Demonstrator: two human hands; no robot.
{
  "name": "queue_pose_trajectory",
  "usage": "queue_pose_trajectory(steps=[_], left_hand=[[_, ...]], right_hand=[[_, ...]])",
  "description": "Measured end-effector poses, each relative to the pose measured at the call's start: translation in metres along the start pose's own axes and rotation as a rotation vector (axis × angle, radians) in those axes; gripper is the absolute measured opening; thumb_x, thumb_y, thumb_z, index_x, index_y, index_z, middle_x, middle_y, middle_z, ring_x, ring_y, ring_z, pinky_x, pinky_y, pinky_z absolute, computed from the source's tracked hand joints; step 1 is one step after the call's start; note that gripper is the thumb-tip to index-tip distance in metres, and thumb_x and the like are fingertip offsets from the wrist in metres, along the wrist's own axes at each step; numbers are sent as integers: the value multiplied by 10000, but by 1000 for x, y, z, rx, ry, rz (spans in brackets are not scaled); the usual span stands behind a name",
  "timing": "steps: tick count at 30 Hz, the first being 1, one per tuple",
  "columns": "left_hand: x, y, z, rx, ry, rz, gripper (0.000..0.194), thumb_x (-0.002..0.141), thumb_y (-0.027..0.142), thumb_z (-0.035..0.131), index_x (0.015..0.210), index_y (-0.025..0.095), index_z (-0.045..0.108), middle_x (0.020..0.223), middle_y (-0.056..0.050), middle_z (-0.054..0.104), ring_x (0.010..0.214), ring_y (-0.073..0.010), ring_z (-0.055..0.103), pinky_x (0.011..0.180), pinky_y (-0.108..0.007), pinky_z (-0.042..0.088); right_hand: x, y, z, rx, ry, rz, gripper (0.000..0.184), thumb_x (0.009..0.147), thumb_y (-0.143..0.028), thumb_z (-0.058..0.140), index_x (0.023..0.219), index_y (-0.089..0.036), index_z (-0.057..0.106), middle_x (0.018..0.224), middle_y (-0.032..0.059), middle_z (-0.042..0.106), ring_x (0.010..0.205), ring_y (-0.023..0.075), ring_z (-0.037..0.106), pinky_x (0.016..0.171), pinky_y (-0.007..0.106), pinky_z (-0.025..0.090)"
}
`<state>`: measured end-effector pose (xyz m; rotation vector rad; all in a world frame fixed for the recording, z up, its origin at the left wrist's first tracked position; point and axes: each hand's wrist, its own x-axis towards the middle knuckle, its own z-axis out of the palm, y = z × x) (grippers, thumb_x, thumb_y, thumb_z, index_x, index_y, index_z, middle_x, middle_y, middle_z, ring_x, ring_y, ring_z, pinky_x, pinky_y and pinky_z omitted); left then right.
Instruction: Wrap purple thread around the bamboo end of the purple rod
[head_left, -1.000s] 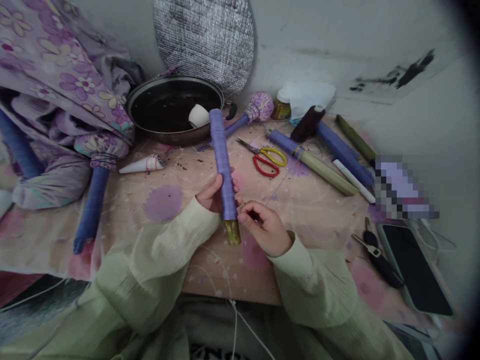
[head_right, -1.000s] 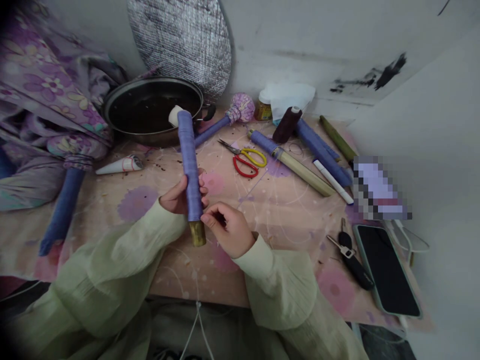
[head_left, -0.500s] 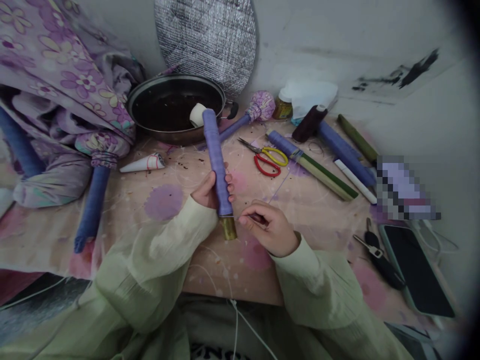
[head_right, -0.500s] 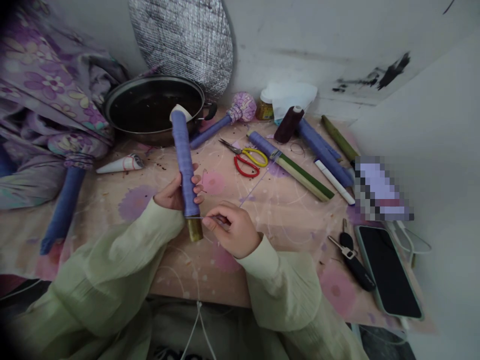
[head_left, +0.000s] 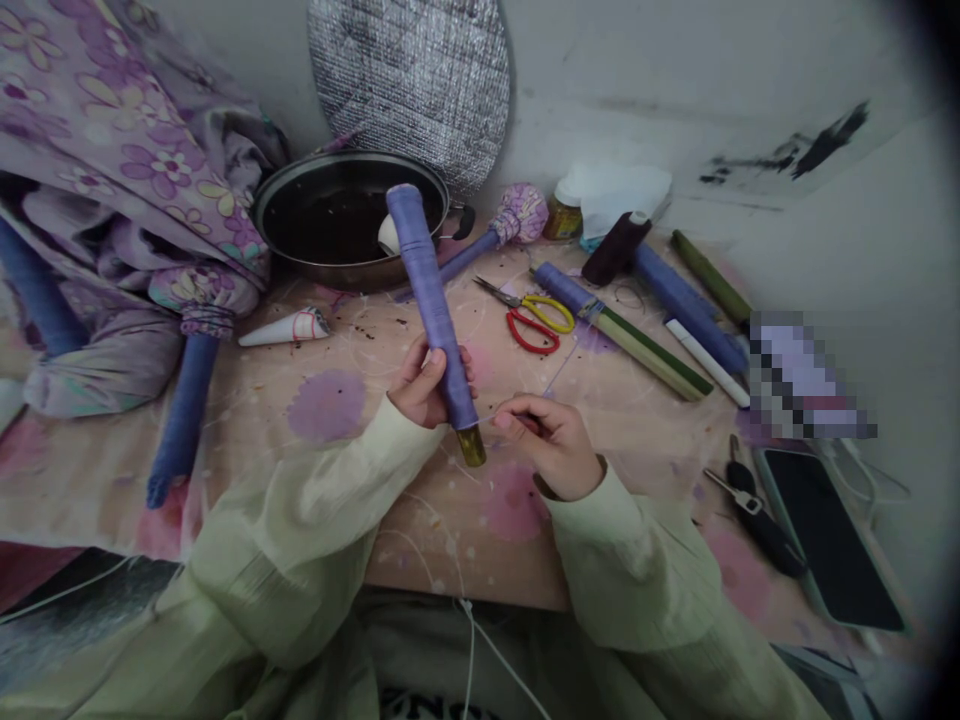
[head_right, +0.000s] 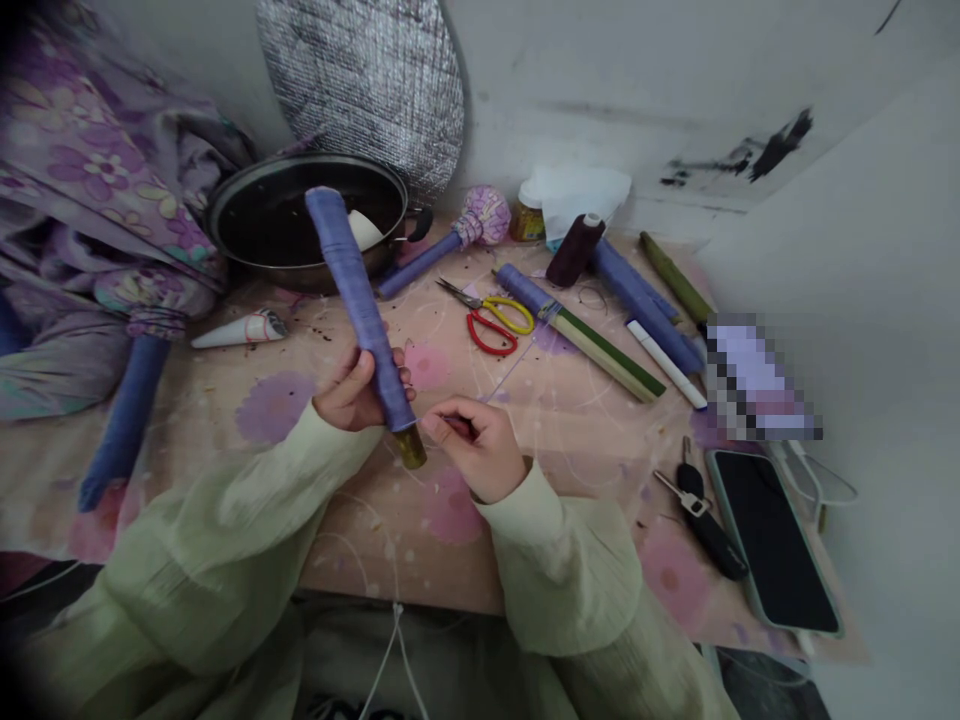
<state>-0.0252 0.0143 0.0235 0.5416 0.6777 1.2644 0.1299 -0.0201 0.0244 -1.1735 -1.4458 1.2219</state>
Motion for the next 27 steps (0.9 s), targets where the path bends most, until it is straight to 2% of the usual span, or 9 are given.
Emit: queue_pose_trajectory(steps=[4,10,15,19,22,27], left_hand=[[4,-2,-1,-24,44,-16,49,837,205,509,884,218,516,767,1,580,637,-129,576,568,-288,485],[11,-4,-3,-145,98,-73,130,873,242,441,978,223,517,715,9,544,578,-116,549,509,-254,431],[7,2,1,-220,43,-177,163,880,266,423,987,214,535,716,9,517,582,-104,517,535,-255,412],[4,6,4,-304,-18,-231,234,895,253,339,980,179,545,703,-2,489,575,-103,492,528,-253,393],[2,7,4,-316,-7,-258,309,896,268,267,932,157,553,669,-6,454,531,-102,453,479,-245,353],[-2,10,6,-320,-7,-246,289,866,299,317,878,153,566,636,1,419,495,-95,414,438,-226,320]], right_hand=[[0,3,-1,-7,31,28,241,727,-418,617,680,-182,614,554,-13,512,509,99,402,456,247,331],[0,4,1,-20,37,20,205,730,-384,616,673,-187,616,549,-17,507,508,99,400,457,246,337],[0,3,3,-22,31,24,217,721,-397,614,661,-189,606,556,-17,512,508,99,411,458,246,351],[-1,3,7,5,9,34,207,718,-380,616,659,-182,611,547,-23,497,490,89,380,447,241,328],[-3,4,10,15,-10,53,215,721,-386,618,660,-180,607,541,-28,469,491,88,358,443,240,303],[-5,7,16,22,-32,57,264,723,-433,613,658,-178,599,529,-39,430,486,84,341,451,241,305]])
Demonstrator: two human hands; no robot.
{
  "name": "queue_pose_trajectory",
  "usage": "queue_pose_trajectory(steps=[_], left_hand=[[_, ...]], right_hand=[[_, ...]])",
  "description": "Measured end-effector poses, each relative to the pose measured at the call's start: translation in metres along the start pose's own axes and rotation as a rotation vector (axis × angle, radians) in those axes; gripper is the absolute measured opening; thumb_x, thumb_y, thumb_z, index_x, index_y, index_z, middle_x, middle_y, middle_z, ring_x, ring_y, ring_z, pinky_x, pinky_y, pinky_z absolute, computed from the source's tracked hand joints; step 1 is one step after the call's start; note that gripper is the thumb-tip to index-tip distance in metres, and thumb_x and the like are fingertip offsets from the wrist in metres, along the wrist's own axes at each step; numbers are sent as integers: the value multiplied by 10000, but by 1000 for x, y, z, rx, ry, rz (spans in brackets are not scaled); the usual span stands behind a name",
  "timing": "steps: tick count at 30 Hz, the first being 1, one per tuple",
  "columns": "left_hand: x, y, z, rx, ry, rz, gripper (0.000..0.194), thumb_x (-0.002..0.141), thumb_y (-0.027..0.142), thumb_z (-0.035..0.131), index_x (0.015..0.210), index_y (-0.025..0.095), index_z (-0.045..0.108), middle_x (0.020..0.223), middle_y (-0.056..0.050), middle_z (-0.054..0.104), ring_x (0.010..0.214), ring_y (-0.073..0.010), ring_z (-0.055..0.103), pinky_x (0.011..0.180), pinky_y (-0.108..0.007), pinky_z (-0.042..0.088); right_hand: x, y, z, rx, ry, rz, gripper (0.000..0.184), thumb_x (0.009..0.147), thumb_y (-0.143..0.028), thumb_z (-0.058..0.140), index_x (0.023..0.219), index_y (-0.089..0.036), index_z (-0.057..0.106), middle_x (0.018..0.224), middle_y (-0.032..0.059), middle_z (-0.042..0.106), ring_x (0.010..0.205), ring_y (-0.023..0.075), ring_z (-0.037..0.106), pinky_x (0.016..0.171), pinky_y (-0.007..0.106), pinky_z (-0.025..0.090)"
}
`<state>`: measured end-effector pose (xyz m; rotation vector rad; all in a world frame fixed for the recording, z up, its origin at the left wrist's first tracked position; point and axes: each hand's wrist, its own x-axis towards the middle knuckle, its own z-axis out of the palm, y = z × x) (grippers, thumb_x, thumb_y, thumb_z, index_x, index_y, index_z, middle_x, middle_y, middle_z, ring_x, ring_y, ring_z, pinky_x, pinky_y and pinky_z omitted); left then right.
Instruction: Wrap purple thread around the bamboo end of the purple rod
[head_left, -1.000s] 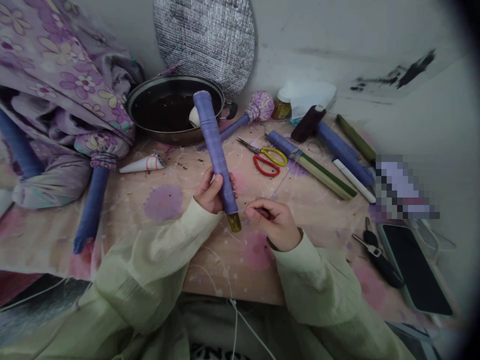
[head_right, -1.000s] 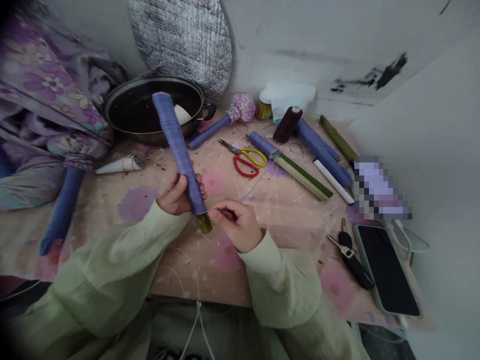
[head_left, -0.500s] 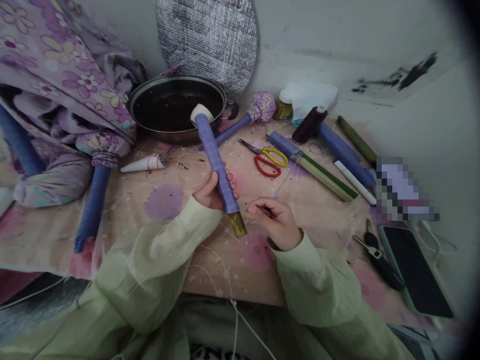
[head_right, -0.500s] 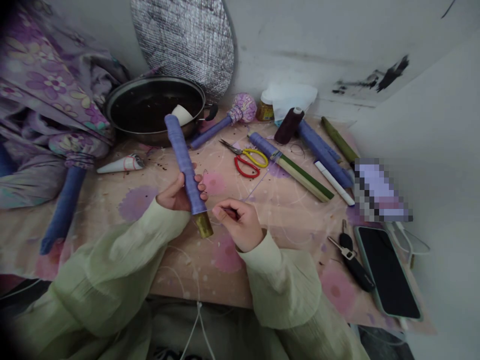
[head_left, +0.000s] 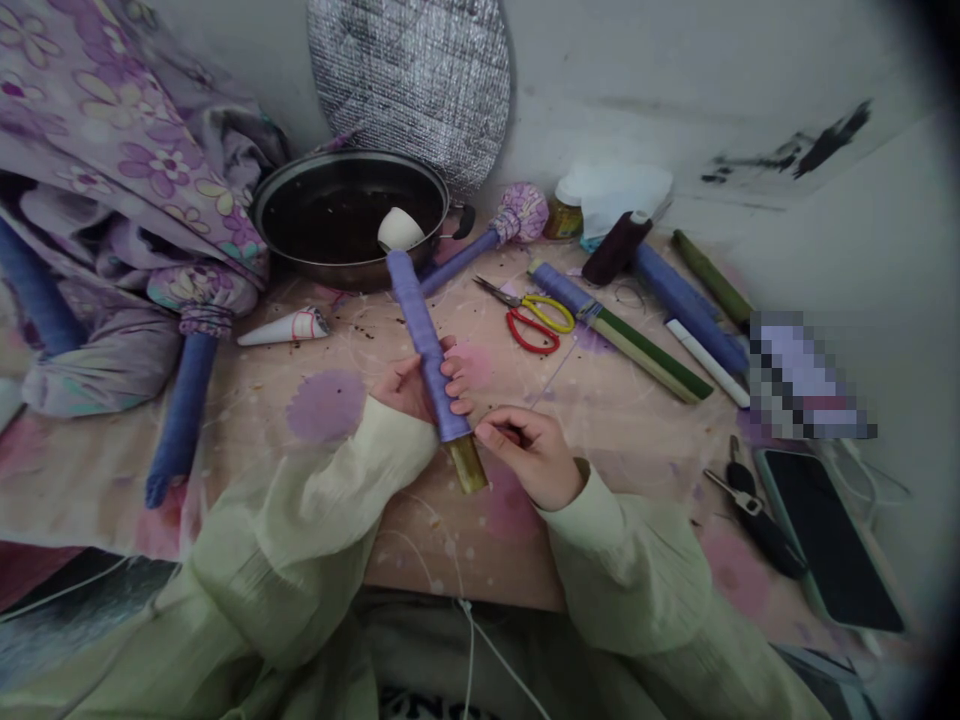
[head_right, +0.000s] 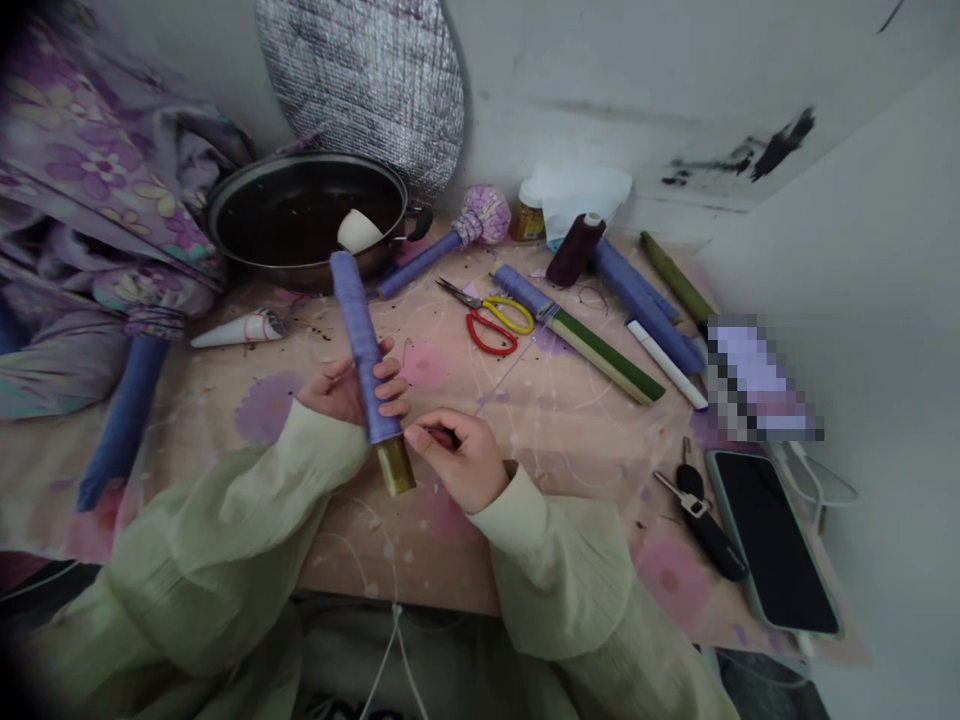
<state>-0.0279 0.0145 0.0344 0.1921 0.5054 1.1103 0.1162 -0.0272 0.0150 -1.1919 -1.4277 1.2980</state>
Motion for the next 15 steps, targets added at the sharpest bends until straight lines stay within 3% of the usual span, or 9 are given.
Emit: queue_pose_trajectory(steps=[5,10,15], left_hand=[[1,-1,2,-49,58,1,209,889,254,384,782,167,541,548,47,357,408,-46,344,380,-169,256],[3,-2,4,-103,98,2,231,881,190,338,705,170,486,495,62,319,366,-36,315,359,-151,225],[5,-8,-1,-126,-18,24,114,793,180,406,698,180,469,469,69,290,380,-53,337,407,-173,300]], right_hand=[[0,2,2,8,-42,12,257,730,-430,605,660,-184,582,525,-45,408,492,88,349,464,242,317],[1,2,1,76,-92,58,289,722,-470,604,683,-186,563,570,-28,463,527,101,390,494,254,330],[2,-1,1,196,-204,115,356,703,-526,617,660,-188,513,609,-35,458,542,92,396,513,244,337]])
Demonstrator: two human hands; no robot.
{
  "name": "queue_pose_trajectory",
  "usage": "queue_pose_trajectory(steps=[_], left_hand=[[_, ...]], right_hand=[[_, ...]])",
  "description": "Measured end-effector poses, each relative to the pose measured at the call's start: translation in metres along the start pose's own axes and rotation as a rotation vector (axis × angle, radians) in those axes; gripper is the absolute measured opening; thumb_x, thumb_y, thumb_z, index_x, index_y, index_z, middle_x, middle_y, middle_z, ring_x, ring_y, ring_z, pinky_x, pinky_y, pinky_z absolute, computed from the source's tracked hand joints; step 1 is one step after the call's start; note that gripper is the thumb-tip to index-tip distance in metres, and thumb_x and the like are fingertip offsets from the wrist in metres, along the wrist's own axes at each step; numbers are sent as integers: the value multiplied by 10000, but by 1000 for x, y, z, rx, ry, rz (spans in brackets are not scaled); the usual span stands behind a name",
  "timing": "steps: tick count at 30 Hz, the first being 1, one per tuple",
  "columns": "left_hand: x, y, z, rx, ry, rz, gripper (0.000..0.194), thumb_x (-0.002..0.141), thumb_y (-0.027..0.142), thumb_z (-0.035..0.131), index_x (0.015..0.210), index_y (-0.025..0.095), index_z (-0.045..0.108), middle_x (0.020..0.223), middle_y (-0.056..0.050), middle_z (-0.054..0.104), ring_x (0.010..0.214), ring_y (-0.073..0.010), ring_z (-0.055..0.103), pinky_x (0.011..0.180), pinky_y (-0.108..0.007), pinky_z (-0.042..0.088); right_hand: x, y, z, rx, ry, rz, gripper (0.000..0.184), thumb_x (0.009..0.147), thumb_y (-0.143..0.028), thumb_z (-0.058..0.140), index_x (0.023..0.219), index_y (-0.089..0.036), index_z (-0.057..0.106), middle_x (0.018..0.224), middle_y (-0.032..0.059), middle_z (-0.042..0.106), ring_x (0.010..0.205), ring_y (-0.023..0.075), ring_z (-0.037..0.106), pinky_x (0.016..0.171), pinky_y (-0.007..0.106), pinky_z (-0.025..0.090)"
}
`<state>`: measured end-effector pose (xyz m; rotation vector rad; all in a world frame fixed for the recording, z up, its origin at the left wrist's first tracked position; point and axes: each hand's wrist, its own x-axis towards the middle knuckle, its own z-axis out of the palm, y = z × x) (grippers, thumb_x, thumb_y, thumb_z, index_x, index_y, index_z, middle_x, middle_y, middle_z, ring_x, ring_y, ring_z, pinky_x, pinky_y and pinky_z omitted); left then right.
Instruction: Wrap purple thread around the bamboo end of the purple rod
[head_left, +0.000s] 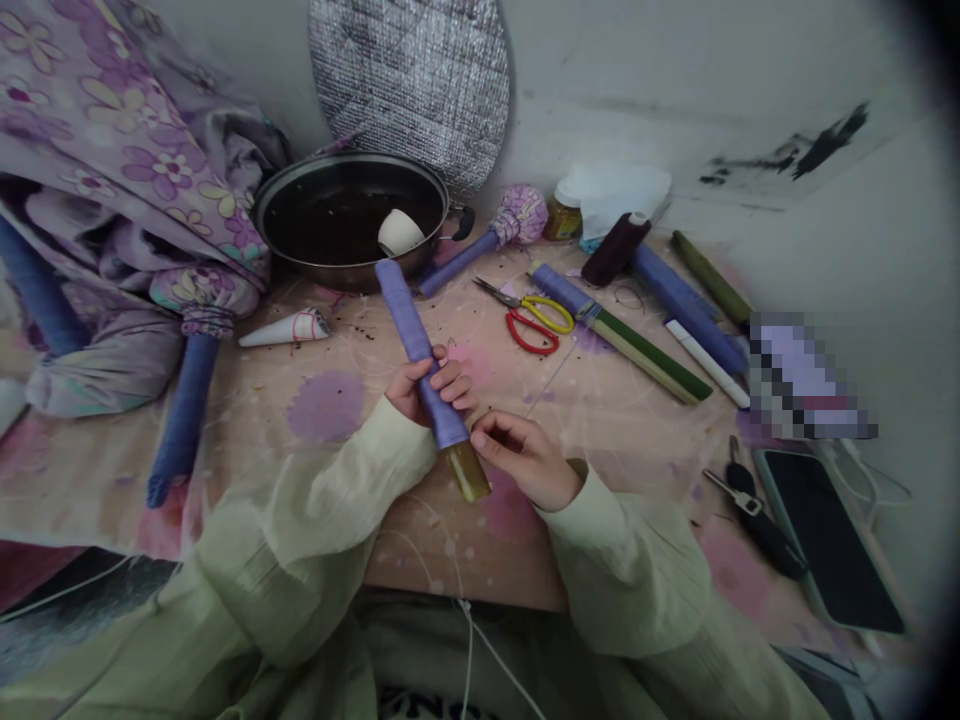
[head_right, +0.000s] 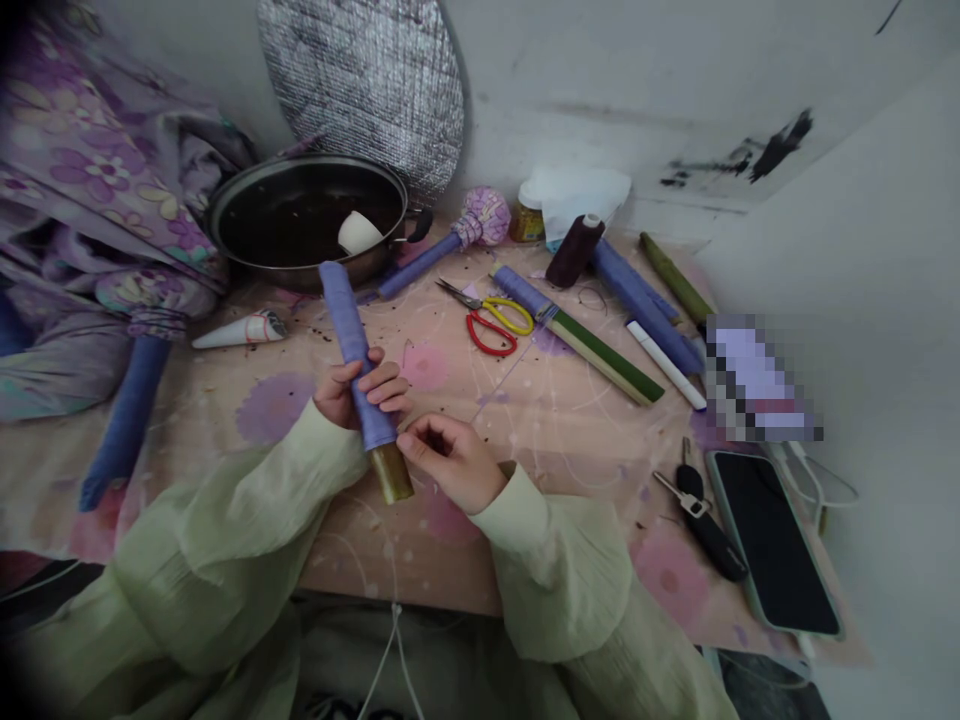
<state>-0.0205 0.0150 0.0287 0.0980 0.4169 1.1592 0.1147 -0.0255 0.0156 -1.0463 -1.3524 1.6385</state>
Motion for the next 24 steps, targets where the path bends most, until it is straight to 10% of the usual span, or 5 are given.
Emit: queue_pose_trajectory(steps=[8,14,17,24], left_hand=[[1,4,-15,230,-167,-75,193,602,287,589,740,195,491,701,-5,513,752,-167,567,690,-329,480],[9,2,-12,462,73,-36,424,470,296,694,832,193,501,655,34,483,639,-134,529,610,-299,473],[11,-6,-11,705,302,196,514,435,248,758,875,188,500,709,31,529,587,-91,494,513,-215,402],[4,-1,-6,916,207,283,409,467,353,782,727,153,538,641,35,525,559,-72,461,462,-192,369]], right_hand=[[-2,1,3,282,-155,157,389,682,-527,651,672,-202,437,619,-41,490,526,88,465,545,260,429],[-3,6,4,149,4,26,351,745,-486,594,665,-212,390,579,-53,460,480,89,458,463,233,381],[-4,8,0,-125,179,-81,255,794,-371,557,669,-209,405,549,-67,394,458,77,373,446,221,310],[-6,3,-8,-324,123,-153,223,840,-377,513,716,-200,457,588,-46,444,524,92,416,514,241,339]])
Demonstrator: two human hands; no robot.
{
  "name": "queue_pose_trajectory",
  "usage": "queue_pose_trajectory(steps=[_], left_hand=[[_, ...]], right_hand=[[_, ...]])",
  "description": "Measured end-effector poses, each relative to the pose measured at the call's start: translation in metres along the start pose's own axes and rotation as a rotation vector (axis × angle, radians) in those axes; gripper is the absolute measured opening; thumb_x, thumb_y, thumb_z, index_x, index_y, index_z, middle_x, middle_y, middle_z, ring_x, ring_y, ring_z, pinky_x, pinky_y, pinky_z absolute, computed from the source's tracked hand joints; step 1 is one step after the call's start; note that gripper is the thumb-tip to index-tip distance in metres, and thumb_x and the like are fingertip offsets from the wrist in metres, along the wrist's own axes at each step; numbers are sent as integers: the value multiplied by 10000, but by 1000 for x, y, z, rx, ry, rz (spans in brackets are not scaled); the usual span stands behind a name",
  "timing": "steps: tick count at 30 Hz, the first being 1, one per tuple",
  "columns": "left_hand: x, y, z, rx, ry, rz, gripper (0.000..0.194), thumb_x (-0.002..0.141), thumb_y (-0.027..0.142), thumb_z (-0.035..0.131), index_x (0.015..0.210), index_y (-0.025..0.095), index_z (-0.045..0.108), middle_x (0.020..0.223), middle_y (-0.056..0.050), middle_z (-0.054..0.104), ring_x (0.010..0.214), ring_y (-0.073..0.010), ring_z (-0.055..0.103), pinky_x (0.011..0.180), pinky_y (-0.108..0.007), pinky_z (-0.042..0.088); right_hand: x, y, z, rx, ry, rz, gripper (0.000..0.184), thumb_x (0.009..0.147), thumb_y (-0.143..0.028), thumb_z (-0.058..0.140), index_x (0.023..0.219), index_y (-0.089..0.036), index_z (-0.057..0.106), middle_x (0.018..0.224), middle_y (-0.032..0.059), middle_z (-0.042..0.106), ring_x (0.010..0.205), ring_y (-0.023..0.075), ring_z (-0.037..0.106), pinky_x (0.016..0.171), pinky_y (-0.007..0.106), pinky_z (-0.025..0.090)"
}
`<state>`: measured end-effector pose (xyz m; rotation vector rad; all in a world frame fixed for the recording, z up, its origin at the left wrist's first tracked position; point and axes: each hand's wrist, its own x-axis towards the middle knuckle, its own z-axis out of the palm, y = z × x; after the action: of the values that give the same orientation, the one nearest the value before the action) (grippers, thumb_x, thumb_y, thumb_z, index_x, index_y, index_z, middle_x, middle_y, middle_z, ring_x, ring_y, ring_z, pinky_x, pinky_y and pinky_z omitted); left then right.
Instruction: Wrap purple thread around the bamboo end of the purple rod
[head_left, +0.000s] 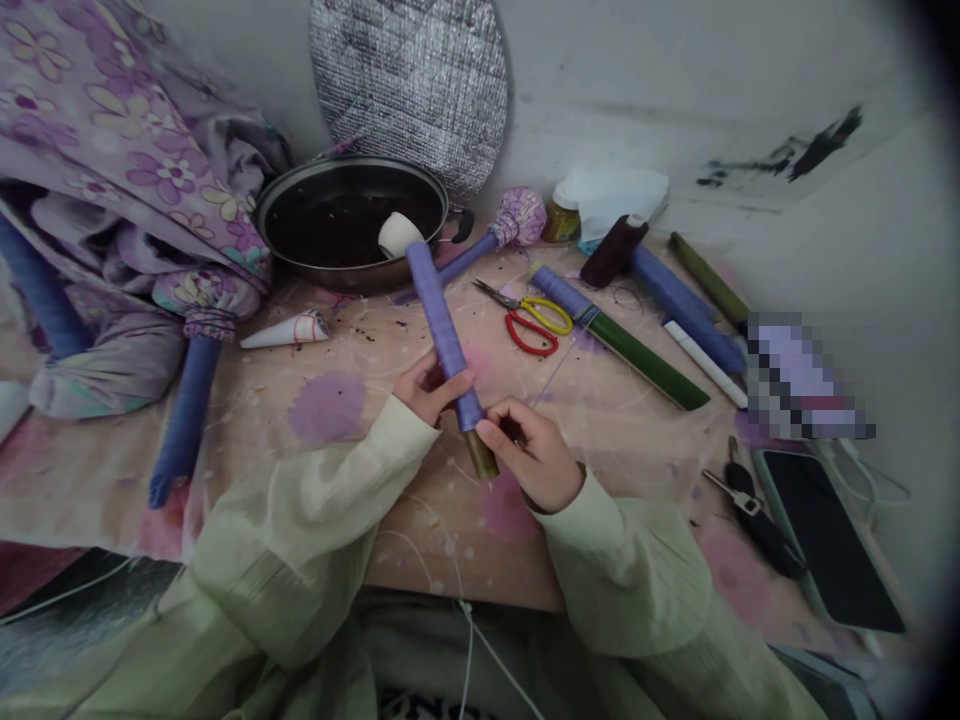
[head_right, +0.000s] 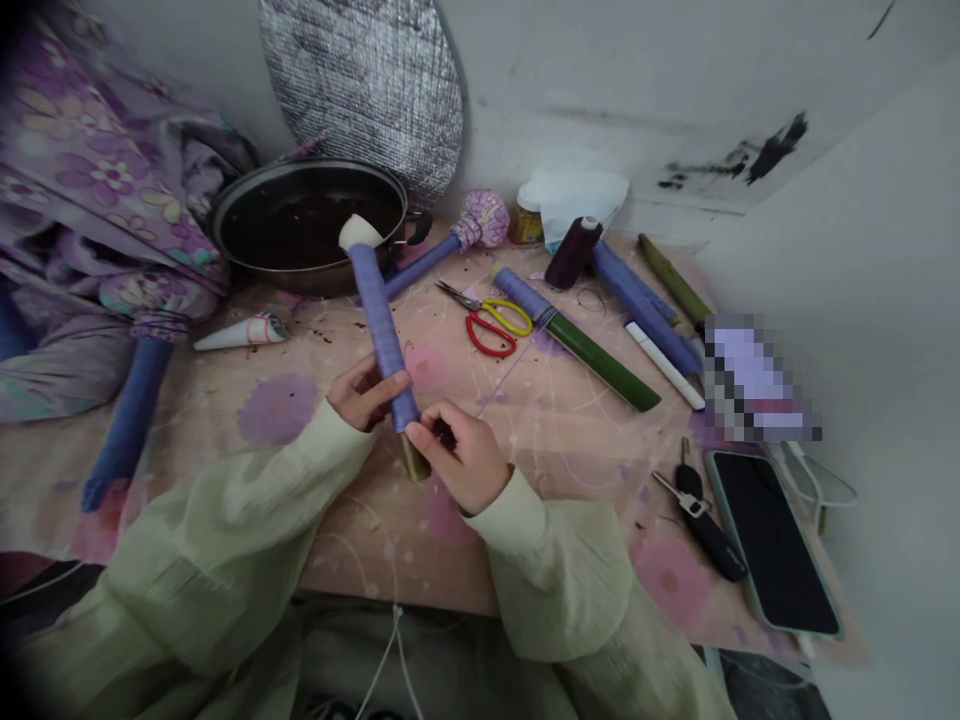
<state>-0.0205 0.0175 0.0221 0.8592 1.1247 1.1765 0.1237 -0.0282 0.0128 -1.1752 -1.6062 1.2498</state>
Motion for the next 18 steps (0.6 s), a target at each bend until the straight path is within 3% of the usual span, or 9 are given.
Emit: queue_pose_trajectory(steps=[9,18], left_hand=[[-1,1,-6,-54,-102,-118,341,539,367,764,725,148,580,638,24,559,532,-80,500,497,-213,412],[2,-1,-11,-277,-303,-220,359,583,297,772,861,163,588,772,-2,663,638,-141,631,602,-272,499]], right_hand=[[2,-4,-3,89,-17,42,262,820,-431,531,714,-198,473,595,-36,481,533,96,445,510,242,355],[5,-10,-3,319,-53,85,339,766,-513,571,691,-203,455,559,-60,421,474,75,391,456,226,332]])
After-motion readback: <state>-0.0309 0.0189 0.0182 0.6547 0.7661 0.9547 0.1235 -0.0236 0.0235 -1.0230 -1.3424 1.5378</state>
